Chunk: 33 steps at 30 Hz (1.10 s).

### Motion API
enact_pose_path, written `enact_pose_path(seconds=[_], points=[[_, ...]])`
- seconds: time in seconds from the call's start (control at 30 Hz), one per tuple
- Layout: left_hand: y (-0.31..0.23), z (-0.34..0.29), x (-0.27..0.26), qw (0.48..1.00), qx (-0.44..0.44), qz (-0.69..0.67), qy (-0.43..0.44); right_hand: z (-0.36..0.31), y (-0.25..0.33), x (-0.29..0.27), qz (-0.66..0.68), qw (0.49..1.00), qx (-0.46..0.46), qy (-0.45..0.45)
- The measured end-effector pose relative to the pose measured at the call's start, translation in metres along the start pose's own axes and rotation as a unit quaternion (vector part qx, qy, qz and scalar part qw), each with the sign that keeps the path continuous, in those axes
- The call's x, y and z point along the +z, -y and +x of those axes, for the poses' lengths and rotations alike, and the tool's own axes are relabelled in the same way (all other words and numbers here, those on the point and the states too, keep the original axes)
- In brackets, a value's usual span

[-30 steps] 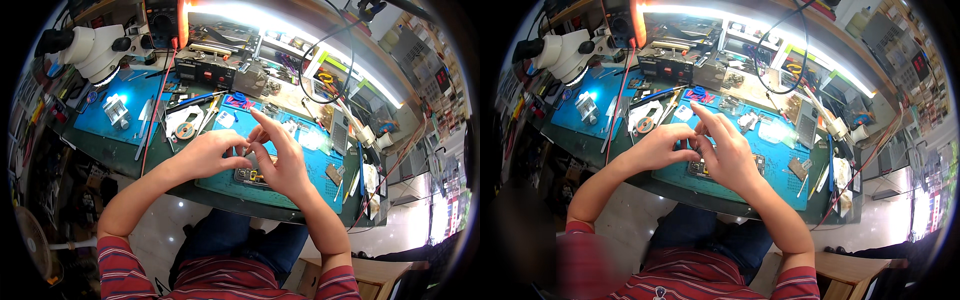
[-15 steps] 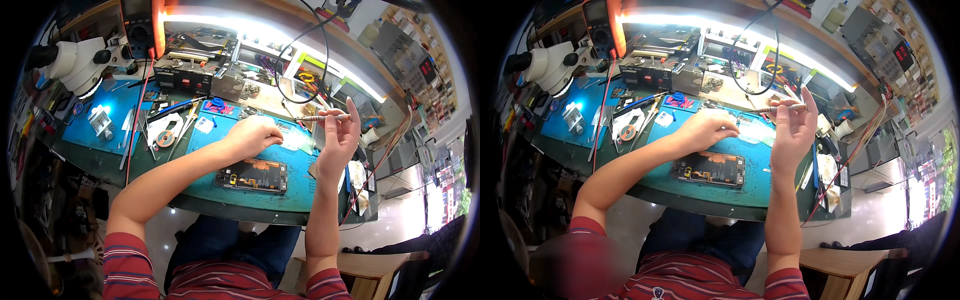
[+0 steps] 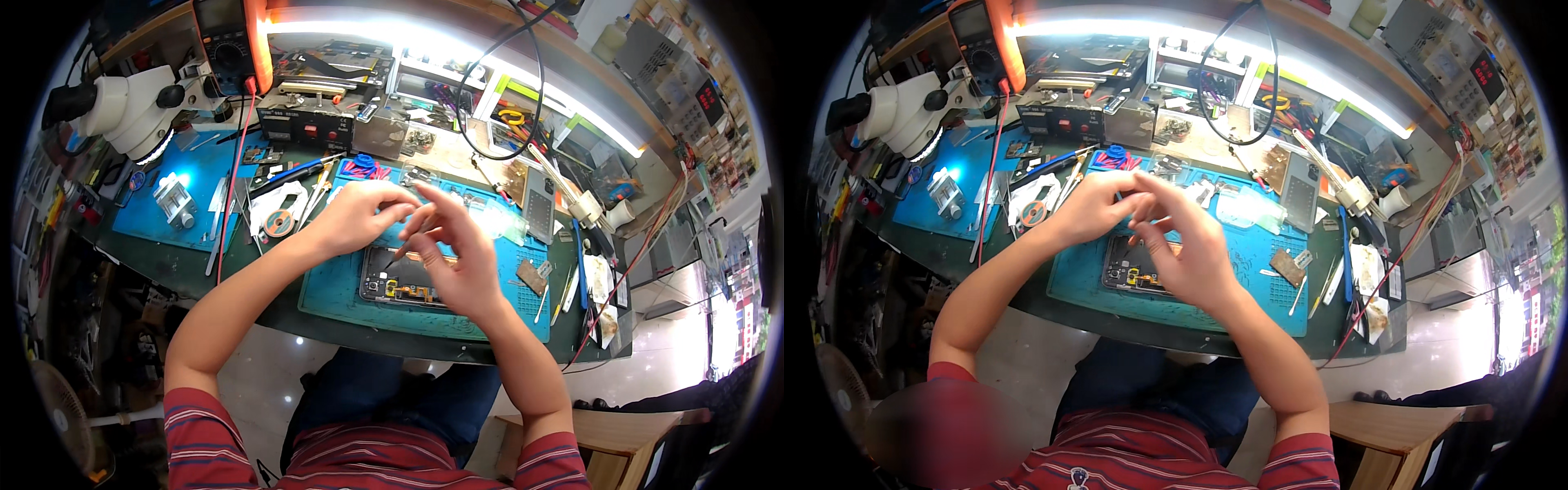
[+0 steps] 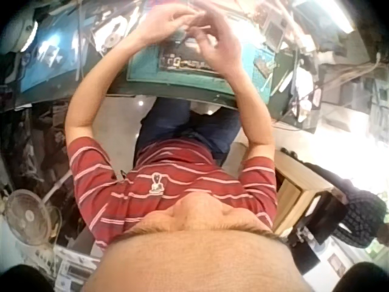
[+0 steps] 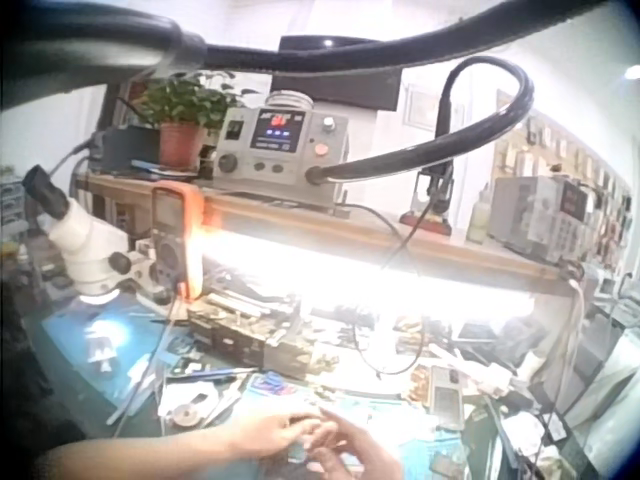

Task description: The person works on a disassembled smartphone at a cluttered electronics repair bench. They use tweezers to handle small internal components, repeatedly open and close the device, and inspect the motherboard and connectors.

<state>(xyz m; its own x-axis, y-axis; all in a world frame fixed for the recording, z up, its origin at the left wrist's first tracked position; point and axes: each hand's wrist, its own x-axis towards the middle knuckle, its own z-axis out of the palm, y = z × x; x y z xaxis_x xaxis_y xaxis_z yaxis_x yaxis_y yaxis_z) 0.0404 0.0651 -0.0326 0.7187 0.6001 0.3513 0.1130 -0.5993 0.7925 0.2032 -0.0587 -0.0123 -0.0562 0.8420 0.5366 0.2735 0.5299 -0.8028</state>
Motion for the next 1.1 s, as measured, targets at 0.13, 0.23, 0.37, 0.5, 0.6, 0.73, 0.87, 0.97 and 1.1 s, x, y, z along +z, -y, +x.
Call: enact_pose_path(seconds=[0.13, 0.23, 0.37, 0.5, 0.6, 0.73, 0.87, 0.97, 1.1], points=[[-0.011, -0.052, -0.024, 0.999, -0.001, 0.000, 0.039, 0.001, 0.003, 0.015, -0.056, 0.996, -0.042, 0.054], [-0.017, -0.074, -0.028, 0.998, 0.005, -0.010, 0.064, 0.000, 0.007, 0.017, -0.053, 0.996, -0.028, 0.065], [-0.017, -0.084, -0.027, 0.998, 0.014, -0.023, 0.060, 0.001, 0.007, 0.020, -0.054, 0.995, -0.022, 0.080], [-0.016, -0.084, -0.026, 0.998, 0.000, -0.032, 0.059, -0.001, 0.007, 0.020, -0.056, 0.995, -0.024, 0.076], [-0.020, -0.083, -0.027, 0.997, -0.030, -0.042, 0.064, 0.001, 0.006, 0.019, -0.063, 0.995, -0.035, 0.074], [-0.015, -0.084, -0.028, 0.997, -0.018, -0.032, 0.074, 0.001, 0.008, 0.019, -0.086, 0.991, -0.047, 0.091], [-0.018, -0.087, -0.029, 0.998, 0.001, -0.025, 0.056, 0.010, 0.025, 0.015, -0.204, 0.965, -0.119, 0.117], [-0.029, -0.088, -0.029, 0.990, -0.033, -0.133, 0.044, 0.010, 0.029, 0.020, -0.187, 0.972, -0.089, 0.112], [-0.030, -0.088, -0.025, 0.985, -0.075, -0.148, 0.043, 0.009, 0.027, 0.024, -0.064, 0.987, -0.022, 0.143]])
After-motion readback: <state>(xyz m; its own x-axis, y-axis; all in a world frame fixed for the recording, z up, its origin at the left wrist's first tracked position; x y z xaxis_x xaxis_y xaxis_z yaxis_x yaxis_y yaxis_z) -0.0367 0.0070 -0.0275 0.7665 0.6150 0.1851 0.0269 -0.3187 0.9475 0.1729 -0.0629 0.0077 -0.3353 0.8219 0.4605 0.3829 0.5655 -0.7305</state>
